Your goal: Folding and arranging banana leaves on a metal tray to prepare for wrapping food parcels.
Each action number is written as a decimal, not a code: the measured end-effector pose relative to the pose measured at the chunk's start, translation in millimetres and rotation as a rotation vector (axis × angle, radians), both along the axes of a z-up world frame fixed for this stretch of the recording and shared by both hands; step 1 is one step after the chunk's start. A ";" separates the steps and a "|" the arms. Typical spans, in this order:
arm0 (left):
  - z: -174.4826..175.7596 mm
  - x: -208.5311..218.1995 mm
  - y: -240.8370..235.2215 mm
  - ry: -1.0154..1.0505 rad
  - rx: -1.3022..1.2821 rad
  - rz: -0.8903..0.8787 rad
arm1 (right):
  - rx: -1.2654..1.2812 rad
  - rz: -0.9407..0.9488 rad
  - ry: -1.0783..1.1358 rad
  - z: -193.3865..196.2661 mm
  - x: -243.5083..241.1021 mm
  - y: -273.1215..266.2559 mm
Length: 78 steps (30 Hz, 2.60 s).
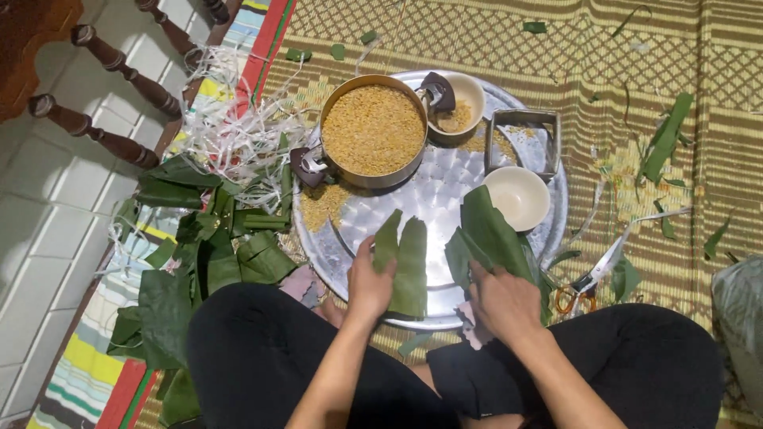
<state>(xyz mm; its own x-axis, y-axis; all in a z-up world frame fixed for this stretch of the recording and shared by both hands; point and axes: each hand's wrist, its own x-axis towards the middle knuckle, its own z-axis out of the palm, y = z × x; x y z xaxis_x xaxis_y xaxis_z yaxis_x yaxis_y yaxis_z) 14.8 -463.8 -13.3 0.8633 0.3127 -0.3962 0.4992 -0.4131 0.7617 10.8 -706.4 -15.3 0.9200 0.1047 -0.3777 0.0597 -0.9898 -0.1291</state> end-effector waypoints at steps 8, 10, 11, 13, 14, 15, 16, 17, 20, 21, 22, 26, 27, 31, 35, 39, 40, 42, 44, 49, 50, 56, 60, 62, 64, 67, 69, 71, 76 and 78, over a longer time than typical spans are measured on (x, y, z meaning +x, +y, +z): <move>-4.9 -29.6 -22.8 -0.102 0.585 -0.429 | 0.090 -0.022 0.029 13.2 -1.0 -7.3; -15.4 -46.3 -27.7 -0.238 0.825 -0.699 | 0.137 -0.022 -0.058 27.3 -4.3 -2.7; -39.5 -55.4 -29.8 -0.238 0.823 -0.699 | 0.134 -0.021 -0.058 35.7 -3.7 1.0; -87.5 -76.0 -34.1 -0.134 0.965 -0.812 | 0.436 0.016 -0.283 52.6 -4.2 8.9; -76.9 -83.0 -40.4 -0.130 0.960 -0.812 | 0.433 0.018 -0.279 54.6 -3.3 16.4; -65.8 -86.1 -45.5 -0.160 0.965 -0.760 | 0.568 0.063 -0.388 57.3 0.1 24.7; -54.4 -89.1 -50.6 -0.189 0.970 -0.708 | 0.703 0.109 -0.498 60.2 3.7 33.0; -54.2 -93.3 -52.1 -0.192 0.968 -0.708 | 0.700 0.109 -0.500 45.7 5.6 42.4; -58.6 -101.9 -55.8 -0.182 1.013 -0.705 | 0.720 0.208 -0.437 2.6 6.6 67.9; -62.2 -103.8 -55.9 -0.136 1.034 -0.729 | 0.738 0.210 -0.347 -11.0 2.0 74.9; -66.1 -105.3 -55.7 -0.090 1.056 -0.754 | 0.756 0.211 -0.256 -24.8 -2.4 82.3; -69.7 -111.4 -54.4 -0.203 1.041 -0.647 | 0.814 0.098 -0.410 -51.1 13.7 88.6; -68.7 -109.3 -56.4 -0.169 1.043 -0.655 | 0.781 0.101 -0.458 -54.0 25.8 87.6; -72.7 -107.7 -58.1 -0.144 1.080 -0.636 | 0.657 0.119 -0.637 -54.8 77.6 82.3; -65.8 -103.7 -58.4 -0.102 1.050 -0.657 | 0.601 0.095 -0.642 -27.8 74.5 86.1; -65.0 -103.5 -57.9 -0.129 0.950 -0.635 | 0.635 0.148 -0.418 -6.4 26.2 96.0; -66.8 -102.5 -58.9 -0.082 0.919 -0.658 | 0.741 0.141 -0.203 -7.3 15.0 96.2; -66.8 -102.7 -59.4 -0.062 0.905 -0.669 | 0.734 0.150 -0.207 -29.8 13.7 95.6; -68.1 -97.9 -59.1 -0.045 0.899 -0.672 | 0.732 0.167 -0.216 -44.8 29.0 97.9; -70.2 -101.2 -59.1 -0.092 0.970 -0.631 | 0.720 0.092 -0.423 -52.6 82.1 100.3; -69.9 -102.8 -59.3 -0.091 0.969 -0.631 | 0.720 0.093 -0.422 -50.8 84.7 98.2; -64.4 -102.1 -59.5 -0.100 0.950 -0.629 | 0.615 0.096 -0.370 -8.7 47.4 90.5; -55.8 -98.6 -60.1 -0.051 0.919 -0.673 | 0.572 0.126 -0.100 -24.9 11.9 90.3; -62.3 -99.4 -62.1 -0.129 0.931 -0.627 | 0.552 0.112 -0.084 -32.7 14.1 91.0; -71.7 -101.5 -62.5 -0.022 0.977 -0.650 | 0.468 0.111 -0.137 -33.8 26.8 95.3; -64.9 -103.4 -60.3 -0.054 0.932 -0.639 | 0.518 0.040 -0.303 -47.6 56.4 92.1; -61.4 -102.5 -59.7 -0.020 0.948 -0.662 | 0.480 0.013 -0.288 -49.4 65.9 89.2; -63.2 -102.7 -60.2 0.011 0.961 -0.690 | 0.438 -0.019 -0.274 -38.2 65.0 89.8; -52.2 -94.4 -59.8 0.106 0.858 -0.750 | 0.530 0.124 -0.086 -10.7 15.5 97.1; -62.1 -98.2 -61.4 0.058 0.886 -0.722 | 0.528 0.116 -0.090 -24.8 10.9 101.9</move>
<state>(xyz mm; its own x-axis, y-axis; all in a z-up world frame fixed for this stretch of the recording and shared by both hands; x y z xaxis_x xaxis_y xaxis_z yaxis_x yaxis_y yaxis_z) -83.4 -525.2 -75.4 0.9425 -0.0600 -0.3288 -0.0484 -0.9979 0.0434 21.7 -604.5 -40.1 0.9172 0.3617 -0.1670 0.1984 -0.7782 -0.5958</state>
